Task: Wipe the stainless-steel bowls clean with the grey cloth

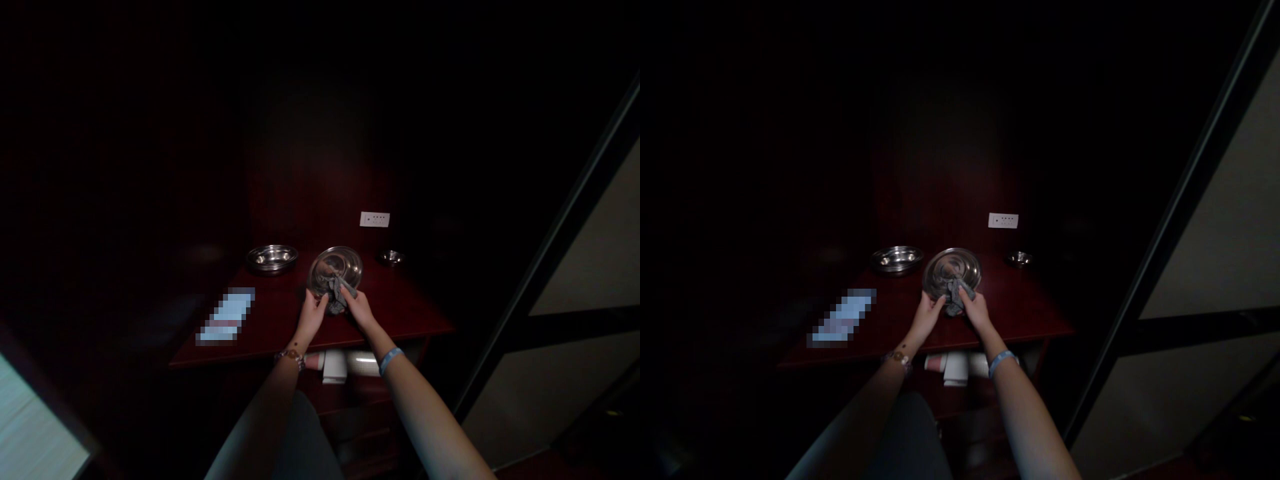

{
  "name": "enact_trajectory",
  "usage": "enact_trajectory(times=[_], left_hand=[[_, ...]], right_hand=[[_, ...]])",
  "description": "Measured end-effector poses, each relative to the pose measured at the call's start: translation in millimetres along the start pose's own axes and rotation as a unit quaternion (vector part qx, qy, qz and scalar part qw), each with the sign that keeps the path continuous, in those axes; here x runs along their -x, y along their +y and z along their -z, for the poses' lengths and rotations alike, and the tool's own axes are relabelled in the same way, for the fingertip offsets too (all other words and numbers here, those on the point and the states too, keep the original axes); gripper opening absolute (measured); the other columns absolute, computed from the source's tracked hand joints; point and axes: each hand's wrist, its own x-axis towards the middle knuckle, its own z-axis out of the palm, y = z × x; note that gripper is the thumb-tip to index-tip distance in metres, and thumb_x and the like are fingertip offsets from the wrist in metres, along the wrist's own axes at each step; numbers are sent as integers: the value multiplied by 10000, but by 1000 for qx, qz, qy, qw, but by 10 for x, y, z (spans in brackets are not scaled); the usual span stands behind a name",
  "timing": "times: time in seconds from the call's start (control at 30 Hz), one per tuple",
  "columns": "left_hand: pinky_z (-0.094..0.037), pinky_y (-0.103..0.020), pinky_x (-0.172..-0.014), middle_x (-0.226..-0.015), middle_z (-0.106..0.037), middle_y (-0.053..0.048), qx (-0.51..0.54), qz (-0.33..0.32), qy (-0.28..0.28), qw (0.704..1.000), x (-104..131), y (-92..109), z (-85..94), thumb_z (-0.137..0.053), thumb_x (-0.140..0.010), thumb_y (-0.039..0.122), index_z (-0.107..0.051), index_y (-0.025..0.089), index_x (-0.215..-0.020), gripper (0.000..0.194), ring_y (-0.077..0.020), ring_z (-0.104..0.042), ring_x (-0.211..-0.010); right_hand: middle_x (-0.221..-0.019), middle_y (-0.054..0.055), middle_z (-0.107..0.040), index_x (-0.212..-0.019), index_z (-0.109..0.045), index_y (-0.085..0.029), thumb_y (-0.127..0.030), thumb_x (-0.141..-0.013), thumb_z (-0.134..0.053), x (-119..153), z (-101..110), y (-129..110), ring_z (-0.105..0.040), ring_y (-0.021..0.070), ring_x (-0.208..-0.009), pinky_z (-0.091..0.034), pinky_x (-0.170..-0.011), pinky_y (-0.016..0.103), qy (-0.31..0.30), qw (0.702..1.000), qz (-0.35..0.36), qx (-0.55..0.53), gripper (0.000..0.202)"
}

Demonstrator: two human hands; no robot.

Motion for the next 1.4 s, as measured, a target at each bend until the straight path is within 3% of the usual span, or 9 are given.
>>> enact_trajectory(times=[0.2, 0.4, 0.5, 0.67, 0.83, 1.0, 1.17, 1.4], left_hand=[[-472, -426, -1044, -1253, -635, -136, -1, -11, 12, 1000, 8, 0, -5, -587, -839, 270, -426, 169, -1328, 525, -224, -622, -1157], [-508, -403, -1004, -1490, -436, -151, 32, -38, 39, 998, 5, 8, -10, -569, -869, 274, -231, 238, -1492, 709, -230, -538, -1280], [-543, -379, -943, -1393, -542, -151, 11, -38, 59, 997, 35, 82, -3, -562, -890, 315, -301, 230, -1470, 641, -225, -617, -1172], [-568, -330, -824, -1053, -725, -103, -19, -21, 75, 997, 84, 182, 28, -583, -884, 418, -382, 190, -1424, 620, -199, -713, -913], [-560, -351, -865, -1064, -727, -124, 30, 12, 34, 999, 56, 110, 17, -693, -790, 418, -549, 155, -1187, 497, -207, -713, -932], [-575, -368, -825, -985, -740, -114, 12, 43, -13, 999, 55, 85, -19, -767, -708, 366, -548, 143, -1102, 503, -210, -716, -861], [-564, -356, -839, -1099, -716, -129, -3, 35, 0, 999, 50, 61, 4, -701, -770, 397, -516, 159, -1181, 510, -208, -706, -922], [-560, -339, -784, -986, -727, -117, -39, 7, 24, 999, 8, -29, 30, -642, -812, 407, -553, 149, -1114, 407, -203, -704, -852]], right_hand=[[-639, 16, -670, -743, -676, -136, -646, -703, -674, -75, 35, 109, -560, 140, -559, -448, -525, 241, 27, 999, 23, 8, 512], [-799, 58, -726, -837, -707, -126, -604, -716, -679, -104, 49, 138, -624, 174, -730, -487, -679, 256, 62, 996, 58, 18, 494], [-806, 65, -729, -854, -714, -115, -598, -723, -678, -111, 56, 144, -632, 180, -738, -490, -696, 263, 67, 995, 63, 25, 502], [-876, 85, -746, -945, -729, -110, -598, -735, -666, -132, 58, 190, -657, 199, -789, -511, -727, 284, 72, 996, 60, 5, 535], [-930, 94, -753, -975, -734, -129, -593, -724, -681, -127, 55, 201, -675, 215, -828, -524, -743, 301, 66, 996, 47, -23, 530], [-833, 69, -744, -931, -724, -121, -613, -717, -687, -96, 49, 160, -646, 192, -743, -511, -699, 286, 47, 997, 33, -45, 538], [-760, 45, -712, -861, -720, -114, -621, -706, -689, -75, 28, 123, -602, 163, -683, -487, -669, 274, 4, 999, 26, -35, 531], [-721, 36, -691, -857, -717, -98, -625, -707, -679, -76, 16, 105, -568, 145, -651, -456, -619, 251, 15, 999, 31, -13, 549]])
